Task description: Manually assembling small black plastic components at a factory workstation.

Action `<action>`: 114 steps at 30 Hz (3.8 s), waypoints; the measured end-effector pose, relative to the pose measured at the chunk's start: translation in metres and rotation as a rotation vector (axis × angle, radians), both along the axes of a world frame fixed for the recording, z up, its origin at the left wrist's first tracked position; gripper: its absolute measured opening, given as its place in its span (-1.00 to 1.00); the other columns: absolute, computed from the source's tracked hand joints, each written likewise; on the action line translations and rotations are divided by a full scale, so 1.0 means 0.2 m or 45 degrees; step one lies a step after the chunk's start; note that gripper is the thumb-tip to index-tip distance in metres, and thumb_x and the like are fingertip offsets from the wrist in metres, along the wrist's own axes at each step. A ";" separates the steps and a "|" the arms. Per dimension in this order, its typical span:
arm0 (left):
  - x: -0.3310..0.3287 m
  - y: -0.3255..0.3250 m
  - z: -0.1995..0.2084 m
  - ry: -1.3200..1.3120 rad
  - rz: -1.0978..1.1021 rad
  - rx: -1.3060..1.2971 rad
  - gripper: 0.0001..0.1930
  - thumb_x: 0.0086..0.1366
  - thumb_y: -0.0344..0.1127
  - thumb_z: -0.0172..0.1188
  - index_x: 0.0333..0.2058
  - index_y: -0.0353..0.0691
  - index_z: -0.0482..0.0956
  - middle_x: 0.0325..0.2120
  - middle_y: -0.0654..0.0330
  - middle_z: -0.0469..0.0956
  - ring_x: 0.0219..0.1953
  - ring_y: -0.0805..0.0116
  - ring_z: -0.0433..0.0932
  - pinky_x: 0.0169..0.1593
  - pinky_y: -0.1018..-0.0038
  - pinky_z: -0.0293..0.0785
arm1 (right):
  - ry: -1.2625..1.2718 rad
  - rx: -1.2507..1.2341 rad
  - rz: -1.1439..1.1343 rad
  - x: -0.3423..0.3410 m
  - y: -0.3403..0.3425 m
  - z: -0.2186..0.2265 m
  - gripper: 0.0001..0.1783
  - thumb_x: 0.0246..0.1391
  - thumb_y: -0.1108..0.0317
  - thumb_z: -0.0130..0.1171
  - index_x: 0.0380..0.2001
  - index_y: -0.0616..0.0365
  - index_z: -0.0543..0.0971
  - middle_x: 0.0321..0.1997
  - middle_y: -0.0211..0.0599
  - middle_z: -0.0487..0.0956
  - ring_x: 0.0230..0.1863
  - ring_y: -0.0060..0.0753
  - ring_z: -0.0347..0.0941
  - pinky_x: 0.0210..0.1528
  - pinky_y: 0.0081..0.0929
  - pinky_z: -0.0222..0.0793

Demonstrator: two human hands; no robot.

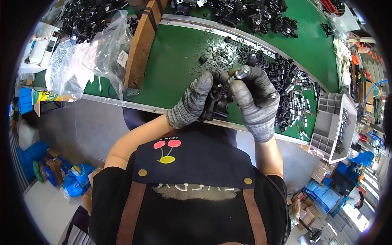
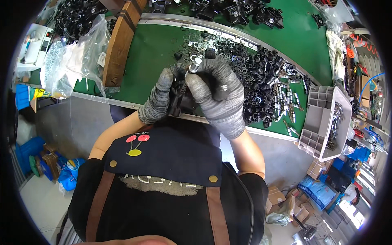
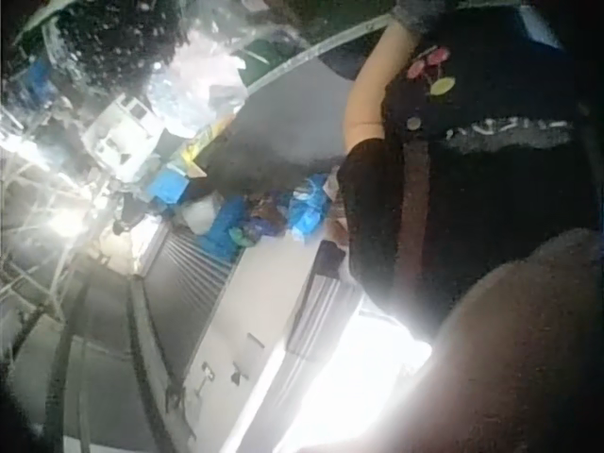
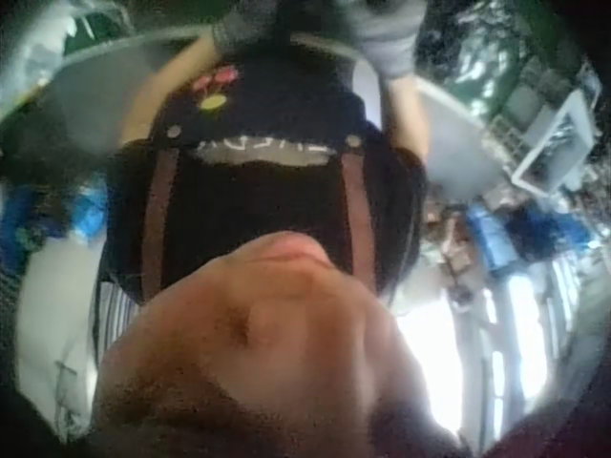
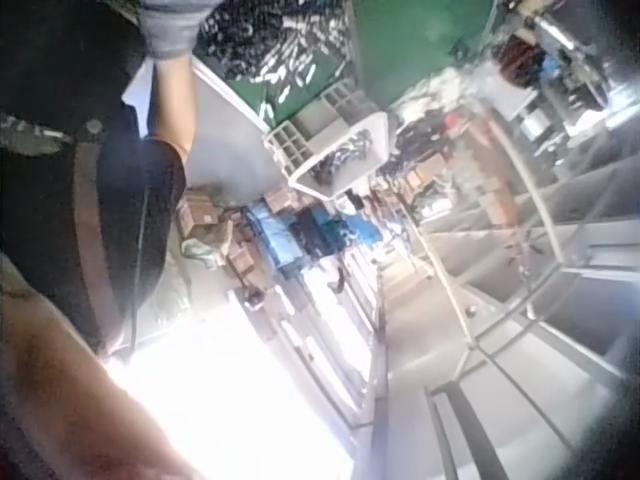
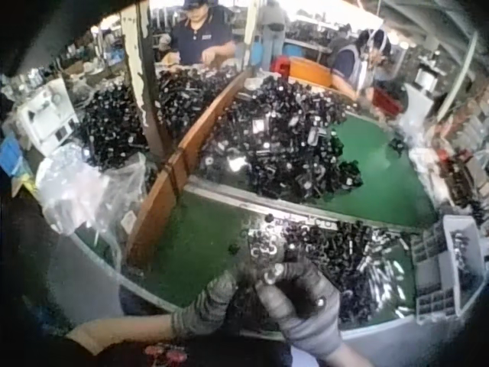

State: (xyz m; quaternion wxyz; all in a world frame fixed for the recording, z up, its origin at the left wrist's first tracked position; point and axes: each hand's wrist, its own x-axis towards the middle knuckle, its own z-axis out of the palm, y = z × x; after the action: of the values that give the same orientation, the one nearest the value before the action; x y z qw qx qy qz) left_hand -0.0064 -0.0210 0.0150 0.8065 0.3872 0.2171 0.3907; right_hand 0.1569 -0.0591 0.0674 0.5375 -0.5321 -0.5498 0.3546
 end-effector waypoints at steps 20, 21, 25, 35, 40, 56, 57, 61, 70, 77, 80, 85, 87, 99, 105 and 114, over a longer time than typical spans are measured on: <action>0.00 0.01 0.01 -0.001 -0.102 -0.035 -0.81 0.37 -0.26 0.18 -0.24 -0.29 0.58 -0.32 0.23 0.57 -0.20 0.49 0.51 -0.06 0.54 0.46 | 0.124 0.522 -0.432 0.33 0.07 -0.27 0.06 0.03 0.64 0.29 0.48 -0.18 -0.02 0.03 -0.32 0.44 -0.07 -0.50 0.41 0.04 -0.51 0.43; 0.00 0.02 -0.01 0.002 -0.104 -0.038 -0.81 0.37 -0.26 0.18 -0.24 -0.29 0.58 -0.32 0.23 0.57 -0.20 0.49 0.51 -0.06 0.54 0.46 | 0.246 0.455 -0.352 0.30 0.07 -0.31 0.06 0.03 0.66 0.29 0.48 -0.17 -0.02 0.02 -0.32 0.44 -0.07 -0.50 0.41 0.05 -0.51 0.42; 0.02 0.04 -0.06 -0.012 -0.086 0.132 -0.82 0.36 -0.28 0.19 -0.22 -0.28 0.57 -0.32 0.25 0.56 -0.21 0.50 0.50 -0.07 0.53 0.46 | 0.439 0.303 -0.251 0.29 0.04 -0.34 0.06 0.01 0.66 0.31 0.47 -0.17 -0.01 0.01 -0.30 0.45 -0.06 -0.47 0.41 0.09 -0.46 0.41; 0.02 0.03 -0.07 0.045 -0.086 0.162 -0.82 0.37 -0.25 0.15 -0.19 -0.23 0.56 -0.30 0.26 0.55 -0.21 0.51 0.49 -0.03 0.52 0.45 | 0.702 0.487 -0.087 0.35 -0.08 -0.24 -0.14 0.04 0.33 0.39 0.36 -0.18 0.19 0.01 -0.20 0.43 0.01 -0.18 0.44 0.03 -0.29 0.50; 0.01 0.02 -0.08 -0.011 -0.065 -0.027 -0.79 0.37 -0.21 0.14 -0.19 -0.23 0.56 -0.30 0.26 0.55 -0.20 0.51 0.49 -0.02 0.51 0.44 | 0.686 0.467 -0.237 0.22 -0.02 -0.34 -0.22 0.04 0.32 0.39 0.30 -0.14 0.27 0.01 -0.21 0.42 0.05 -0.19 0.42 0.03 -0.27 0.49; 0.00 0.02 -0.10 -0.080 -0.083 -0.081 -0.75 0.38 -0.18 0.15 -0.16 -0.26 0.55 -0.26 0.25 0.55 -0.16 0.48 0.49 0.01 0.50 0.43 | 0.433 0.544 -0.300 0.39 0.31 -0.30 -0.32 0.13 0.43 0.26 0.29 0.04 0.26 0.09 -0.12 0.48 -0.02 -0.28 0.48 0.09 -0.26 0.46; 0.00 0.03 -0.09 -0.087 -0.081 -0.076 -0.75 0.38 -0.18 0.15 -0.16 -0.26 0.55 -0.26 0.25 0.55 -0.16 0.48 0.49 0.01 0.50 0.43 | 0.566 0.444 -0.160 0.40 0.30 -0.31 -0.32 0.14 0.43 0.25 0.30 0.05 0.25 0.09 -0.12 0.48 -0.01 -0.27 0.48 0.09 -0.25 0.46; -0.02 0.01 -0.09 -0.146 -0.054 -0.092 -0.75 0.38 -0.18 0.15 -0.15 -0.25 0.55 -0.25 0.25 0.55 -0.15 0.48 0.49 0.02 0.50 0.42 | 0.743 0.468 -0.059 0.45 0.17 -0.24 -0.33 0.16 0.41 0.24 0.30 0.06 0.25 0.07 -0.13 0.50 -0.01 -0.26 0.48 0.10 -0.22 0.46; -0.01 0.02 -0.12 -0.169 -0.083 -0.095 -0.73 0.39 -0.17 0.15 -0.13 -0.26 0.54 -0.24 0.23 0.55 -0.15 0.45 0.51 0.03 0.47 0.44 | 0.834 0.352 0.060 0.27 0.18 -0.33 -0.33 0.16 0.27 0.27 0.29 0.05 0.28 0.05 -0.19 0.49 -0.03 -0.33 0.45 0.09 -0.26 0.43; -0.02 0.02 -0.11 -0.233 -0.047 -0.099 -0.72 0.40 -0.15 0.15 -0.13 -0.27 0.54 -0.23 0.20 0.56 -0.14 0.41 0.53 0.01 0.42 0.48 | 0.515 0.370 -0.217 0.36 0.06 -0.26 -0.28 0.14 0.23 0.30 0.32 0.06 0.26 0.01 -0.18 0.48 -0.02 -0.30 0.42 0.11 -0.23 0.41; -0.02 0.02 -0.13 -0.240 -0.060 -0.091 -0.71 0.40 -0.14 0.15 -0.12 -0.27 0.54 -0.23 0.18 0.56 -0.14 0.40 0.53 0.00 0.40 0.50 | 0.565 0.442 -0.252 0.33 0.05 -0.25 -0.27 0.13 0.23 0.31 0.32 0.08 0.26 0.00 -0.18 0.47 -0.03 -0.30 0.42 0.11 -0.23 0.41; -0.01 0.02 -0.13 -0.257 -0.054 -0.111 -0.71 0.39 -0.14 0.16 -0.12 -0.27 0.53 -0.23 0.18 0.56 -0.15 0.39 0.53 0.01 0.40 0.50 | 0.812 0.442 -0.129 0.26 0.09 -0.29 -0.28 0.14 0.24 0.31 0.31 0.10 0.26 0.01 -0.17 0.46 -0.03 -0.29 0.41 0.12 -0.20 0.40; -0.01 0.01 -0.12 -0.231 -0.038 -0.088 -0.70 0.39 -0.14 0.16 -0.12 -0.27 0.53 -0.23 0.17 0.56 -0.16 0.39 0.53 0.00 0.39 0.50 | 0.815 0.411 -0.104 0.26 0.09 -0.31 -0.28 0.14 0.25 0.31 0.31 0.10 0.25 0.01 -0.16 0.46 -0.03 -0.29 0.41 0.13 -0.19 0.40; 0.00 0.02 -0.09 -0.327 -0.104 -0.163 -0.70 0.40 -0.15 0.14 -0.12 -0.29 0.52 -0.24 0.16 0.54 -0.19 0.36 0.54 -0.07 0.38 0.53 | 0.637 0.574 -0.320 0.24 0.10 -0.28 -0.25 0.11 0.30 0.34 0.33 0.01 0.24 0.02 -0.18 0.48 -0.04 -0.32 0.48 0.11 -0.15 0.44; -0.02 0.01 -0.12 -0.245 0.001 -0.082 -0.70 0.40 -0.15 0.15 -0.13 -0.29 0.52 -0.25 0.16 0.55 -0.20 0.36 0.54 -0.07 0.38 0.53 | 0.711 0.498 -0.184 0.20 0.09 -0.29 -0.26 0.14 0.38 0.29 0.34 -0.06 0.20 -0.05 -0.28 0.50 -0.14 -0.37 0.53 -0.12 -0.32 0.57; -0.02 0.01 -0.10 -0.232 -0.044 -0.151 -0.72 0.40 -0.15 0.15 -0.15 -0.28 0.53 -0.24 0.18 0.56 -0.17 0.41 0.52 -0.02 0.41 0.49 | 0.338 0.628 -0.772 0.17 0.17 -0.38 -0.35 0.14 0.46 0.28 0.26 -0.05 0.27 -0.14 -0.40 0.48 -0.26 -0.46 0.52 -0.26 -0.48 0.57</action>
State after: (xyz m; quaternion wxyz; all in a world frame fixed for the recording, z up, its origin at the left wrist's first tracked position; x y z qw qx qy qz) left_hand -0.0096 -0.0185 -0.0044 0.8510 0.3053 0.1590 0.3965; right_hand 0.1916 -0.0249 -0.0089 0.7952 -0.4747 -0.3627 0.1033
